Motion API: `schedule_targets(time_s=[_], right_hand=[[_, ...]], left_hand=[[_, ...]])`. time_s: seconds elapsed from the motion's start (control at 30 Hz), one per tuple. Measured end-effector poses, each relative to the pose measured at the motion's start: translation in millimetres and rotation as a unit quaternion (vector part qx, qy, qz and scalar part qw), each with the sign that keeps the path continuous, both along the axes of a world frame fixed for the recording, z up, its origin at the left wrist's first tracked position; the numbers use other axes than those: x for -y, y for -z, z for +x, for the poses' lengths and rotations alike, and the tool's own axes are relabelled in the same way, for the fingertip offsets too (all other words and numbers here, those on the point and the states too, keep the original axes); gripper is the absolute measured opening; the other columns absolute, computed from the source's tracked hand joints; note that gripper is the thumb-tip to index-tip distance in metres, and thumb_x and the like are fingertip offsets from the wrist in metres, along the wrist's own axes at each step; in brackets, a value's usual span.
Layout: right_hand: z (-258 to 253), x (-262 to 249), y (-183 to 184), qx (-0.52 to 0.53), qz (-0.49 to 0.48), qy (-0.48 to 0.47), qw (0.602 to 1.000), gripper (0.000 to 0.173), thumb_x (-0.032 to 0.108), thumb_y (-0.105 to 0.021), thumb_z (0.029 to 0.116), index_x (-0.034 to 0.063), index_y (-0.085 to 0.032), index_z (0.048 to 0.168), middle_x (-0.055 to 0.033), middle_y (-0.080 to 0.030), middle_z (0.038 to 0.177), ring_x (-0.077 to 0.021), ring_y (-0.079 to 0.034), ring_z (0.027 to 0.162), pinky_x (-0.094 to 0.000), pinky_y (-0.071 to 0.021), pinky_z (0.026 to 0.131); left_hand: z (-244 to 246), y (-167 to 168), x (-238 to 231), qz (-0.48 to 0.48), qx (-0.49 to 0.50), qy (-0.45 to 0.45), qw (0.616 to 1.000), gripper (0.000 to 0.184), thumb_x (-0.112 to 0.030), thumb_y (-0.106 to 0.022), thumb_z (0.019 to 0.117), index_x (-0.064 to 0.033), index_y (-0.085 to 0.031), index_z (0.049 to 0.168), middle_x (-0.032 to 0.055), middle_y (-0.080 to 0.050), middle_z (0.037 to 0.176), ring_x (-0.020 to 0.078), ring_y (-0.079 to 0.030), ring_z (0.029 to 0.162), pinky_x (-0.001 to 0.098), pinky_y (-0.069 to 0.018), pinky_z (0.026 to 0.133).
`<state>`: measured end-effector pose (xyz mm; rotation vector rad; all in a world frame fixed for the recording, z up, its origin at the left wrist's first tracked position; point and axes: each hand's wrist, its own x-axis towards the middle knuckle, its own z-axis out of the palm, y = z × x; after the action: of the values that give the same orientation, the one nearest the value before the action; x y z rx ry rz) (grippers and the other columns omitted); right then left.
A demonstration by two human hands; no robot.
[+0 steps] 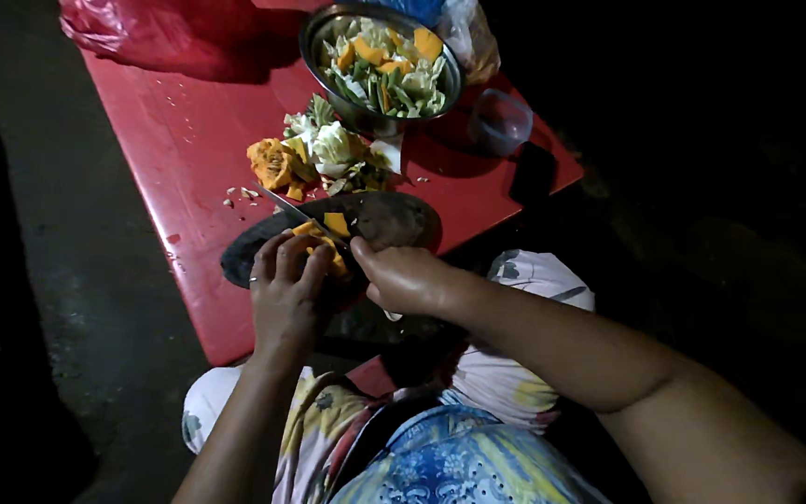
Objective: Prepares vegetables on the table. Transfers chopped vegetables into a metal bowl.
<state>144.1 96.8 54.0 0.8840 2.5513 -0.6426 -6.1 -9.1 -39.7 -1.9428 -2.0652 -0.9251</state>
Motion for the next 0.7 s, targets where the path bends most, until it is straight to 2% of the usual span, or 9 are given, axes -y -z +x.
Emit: schedule_targets(time_s=[0.13,0.23,0.37,0.5,0.6,0.7], right_hand=[[3.7,-2.9,-12.7,0.009,-0.001,-0.018,1.0,0.052,0.015,-0.057,0.102,0.0117,-0.037,0.15,-0.0166,-0.07,0.097,-0.0377,-0.071,0.092,-0.058,-0.0569,0.075],[15.0,-15.4,-25.8,0.018,-0.003,-0.038,0.999,0.049,0.017,-0.053,0.1042,0.0108,-0.038,0.15,-0.0193,-0.069,0.098,-0.0401,-0.07,0.092,-0.0601,-0.055,0.076],[27.0,-10.8,-26.4,-0.041,0.017,-0.005,0.999,0.036,0.024,-0.05,0.1063,0.012,-0.044,0.139,-0.0124,-0.067,0.086,-0.0312,-0.07,0.078,-0.0512,-0.0569,0.066],[29.1,-3.6,-30.5,-0.052,0.015,-0.001,0.999,0.039,0.022,-0.051,0.106,0.0106,-0.042,0.142,-0.012,-0.067,0.086,-0.0305,-0.07,0.078,-0.0503,-0.0569,0.067],[27.7,-0.3,-28.9,-0.033,0.0,0.006,0.999,0.035,0.023,-0.051,0.1064,0.0106,-0.043,0.139,-0.0112,-0.066,0.086,-0.0289,-0.07,0.079,-0.0484,-0.0573,0.067],[25.9,5.5,-29.5,-0.024,-0.018,0.021,0.999,0.029,0.023,-0.049,0.1075,0.0115,-0.043,0.133,-0.0089,-0.064,0.083,-0.0248,-0.069,0.074,-0.0433,-0.057,0.064]], left_hand=[[-1.6,1.2,1.2,0.002,0.0,-0.008,1.0,0.034,-0.021,-0.071,0.0912,-0.0056,-0.066,0.122,0.019,-0.06,0.135,0.0455,-0.046,0.137,0.0632,-0.04,0.108],[-2.8,1.1,0.6,0.017,0.022,-0.011,1.0,0.033,-0.018,-0.071,0.0922,-0.0017,-0.065,0.121,0.024,-0.057,0.136,0.0454,-0.049,0.135,0.0622,-0.042,0.108],[-3.4,1.5,2.6,0.02,0.013,-0.003,1.0,0.036,-0.026,-0.067,0.096,-0.0015,-0.064,0.122,0.0227,-0.06,0.131,0.0461,-0.05,0.131,0.0606,-0.0407,0.108],[-3.1,0.8,3.5,0.015,0.008,-0.002,1.0,0.037,-0.028,-0.065,0.0978,-0.0014,-0.064,0.123,0.0225,-0.062,0.126,0.0467,-0.053,0.126,0.0601,-0.0429,0.105],[-3.2,2.3,3.3,0.026,0.009,-0.003,1.0,0.037,-0.027,-0.066,0.0975,-0.0004,-0.064,0.123,0.0226,-0.062,0.125,0.0455,-0.053,0.126,0.0582,-0.0426,0.106],[-3.5,4.6,2.4,0.039,0.006,0.003,0.999,0.036,-0.027,-0.066,0.0969,-0.0007,-0.064,0.122,0.0217,-0.062,0.124,0.044,-0.053,0.127,0.0568,-0.0413,0.108]])
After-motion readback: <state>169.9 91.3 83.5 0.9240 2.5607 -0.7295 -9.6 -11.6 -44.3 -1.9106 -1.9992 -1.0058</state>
